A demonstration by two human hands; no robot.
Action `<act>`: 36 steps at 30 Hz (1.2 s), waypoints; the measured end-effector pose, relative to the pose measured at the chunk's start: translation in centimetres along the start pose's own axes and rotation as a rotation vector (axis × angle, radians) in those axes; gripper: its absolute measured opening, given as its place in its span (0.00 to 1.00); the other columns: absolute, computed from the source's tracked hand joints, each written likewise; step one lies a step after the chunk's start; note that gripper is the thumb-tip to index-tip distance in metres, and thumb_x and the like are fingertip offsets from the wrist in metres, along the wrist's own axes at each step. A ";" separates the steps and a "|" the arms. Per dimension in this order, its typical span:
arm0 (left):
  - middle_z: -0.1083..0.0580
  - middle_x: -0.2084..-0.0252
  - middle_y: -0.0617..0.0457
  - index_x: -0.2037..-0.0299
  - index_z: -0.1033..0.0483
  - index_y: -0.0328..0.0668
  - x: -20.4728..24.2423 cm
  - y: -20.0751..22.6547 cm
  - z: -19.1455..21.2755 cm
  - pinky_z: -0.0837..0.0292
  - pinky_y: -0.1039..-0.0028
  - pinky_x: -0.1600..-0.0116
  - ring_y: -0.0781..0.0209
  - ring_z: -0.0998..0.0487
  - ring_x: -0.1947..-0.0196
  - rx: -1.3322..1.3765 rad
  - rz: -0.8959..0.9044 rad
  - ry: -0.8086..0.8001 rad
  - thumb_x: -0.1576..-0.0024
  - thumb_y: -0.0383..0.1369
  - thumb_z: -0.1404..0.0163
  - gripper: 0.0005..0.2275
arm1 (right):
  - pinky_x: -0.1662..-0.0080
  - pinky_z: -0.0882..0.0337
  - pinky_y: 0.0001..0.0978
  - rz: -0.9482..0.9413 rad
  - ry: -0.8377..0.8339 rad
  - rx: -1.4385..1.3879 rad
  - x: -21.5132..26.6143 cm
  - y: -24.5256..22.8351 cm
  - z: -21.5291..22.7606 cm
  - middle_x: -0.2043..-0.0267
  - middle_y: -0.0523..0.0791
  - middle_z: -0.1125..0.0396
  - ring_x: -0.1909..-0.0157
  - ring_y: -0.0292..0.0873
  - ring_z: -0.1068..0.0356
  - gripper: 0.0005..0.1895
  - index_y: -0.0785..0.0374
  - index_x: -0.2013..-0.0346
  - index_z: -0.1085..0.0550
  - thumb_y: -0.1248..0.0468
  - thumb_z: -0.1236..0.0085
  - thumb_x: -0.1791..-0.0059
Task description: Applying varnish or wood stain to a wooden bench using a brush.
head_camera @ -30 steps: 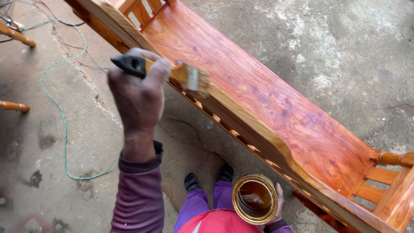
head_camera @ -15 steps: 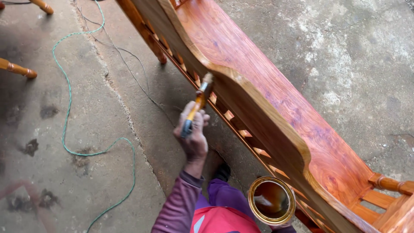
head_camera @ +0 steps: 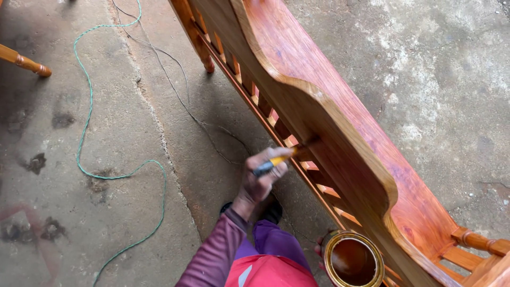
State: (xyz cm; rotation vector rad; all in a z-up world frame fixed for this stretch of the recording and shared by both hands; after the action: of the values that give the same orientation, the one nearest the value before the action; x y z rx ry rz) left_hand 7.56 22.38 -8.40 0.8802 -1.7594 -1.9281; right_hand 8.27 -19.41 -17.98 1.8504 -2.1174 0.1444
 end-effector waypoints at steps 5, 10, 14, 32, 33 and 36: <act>0.18 0.61 0.44 0.45 0.22 0.35 -3.6 -3.5 4.2 0.17 0.72 0.68 0.60 0.16 0.68 0.056 0.194 0.290 0.37 0.41 0.51 0.18 | 0.34 0.40 0.70 -0.036 -0.118 -0.048 -6.7 -4.1 -1.5 0.31 0.65 0.48 0.28 0.67 0.48 0.42 0.65 0.30 0.45 0.40 0.49 0.48; 0.19 0.56 0.42 0.39 0.27 0.34 -3.1 -3.1 2.7 0.14 0.73 0.60 0.59 0.15 0.62 0.019 0.141 0.532 0.35 0.44 0.52 0.22 | 0.33 0.43 0.72 -0.122 -0.206 -0.137 -8.3 -4.0 0.3 0.29 0.63 0.50 0.27 0.68 0.50 0.37 0.62 0.29 0.45 0.42 0.52 0.44; 0.21 0.52 0.40 0.41 0.27 0.30 1.2 -2.1 -3.1 0.14 0.68 0.53 0.57 0.16 0.57 0.103 0.022 0.459 0.33 0.49 0.54 0.25 | 0.34 0.42 0.68 -0.143 -0.354 -0.046 -8.8 -4.2 -0.6 0.28 0.61 0.51 0.27 0.66 0.50 0.41 0.61 0.29 0.46 0.40 0.49 0.48; 0.21 0.56 0.43 0.40 0.29 0.31 -1.0 1.1 0.1 0.17 0.71 0.57 0.59 0.17 0.59 0.081 0.110 0.595 0.36 0.37 0.52 0.19 | 0.36 0.39 0.71 -0.065 -0.150 -0.058 -7.0 -4.9 -0.2 0.31 0.66 0.48 0.29 0.68 0.47 0.43 0.65 0.30 0.45 0.44 0.43 0.50; 0.21 0.57 0.43 0.41 0.27 0.30 -0.6 0.9 -1.3 0.16 0.70 0.57 0.58 0.17 0.60 0.110 0.054 0.585 0.35 0.38 0.54 0.18 | 0.37 0.39 0.71 -0.072 -0.198 -0.077 -7.1 -4.9 0.0 0.31 0.66 0.48 0.29 0.68 0.47 0.42 0.66 0.30 0.44 0.42 0.46 0.48; 0.22 0.56 0.42 0.43 0.26 0.30 2.6 2.4 -5.4 0.15 0.68 0.53 0.56 0.17 0.58 0.041 -0.046 0.444 0.32 0.40 0.55 0.18 | 0.37 0.39 0.73 -0.113 -0.232 -0.075 -6.9 -5.4 1.0 0.30 0.66 0.48 0.29 0.69 0.47 0.41 0.65 0.30 0.44 0.39 0.52 0.46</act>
State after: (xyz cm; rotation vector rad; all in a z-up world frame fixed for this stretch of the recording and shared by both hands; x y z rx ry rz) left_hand 8.98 16.32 -6.62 1.2588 -1.5258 -1.5699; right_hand 14.15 -14.05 -21.80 2.0199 -2.1239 -0.1824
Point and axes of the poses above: each hand's wrist, its own x-axis away from the middle knuckle, its own z-axis out of the back of the hand, y = z × x, the point moved 4 cm from there along -x, towards the middle knuckle
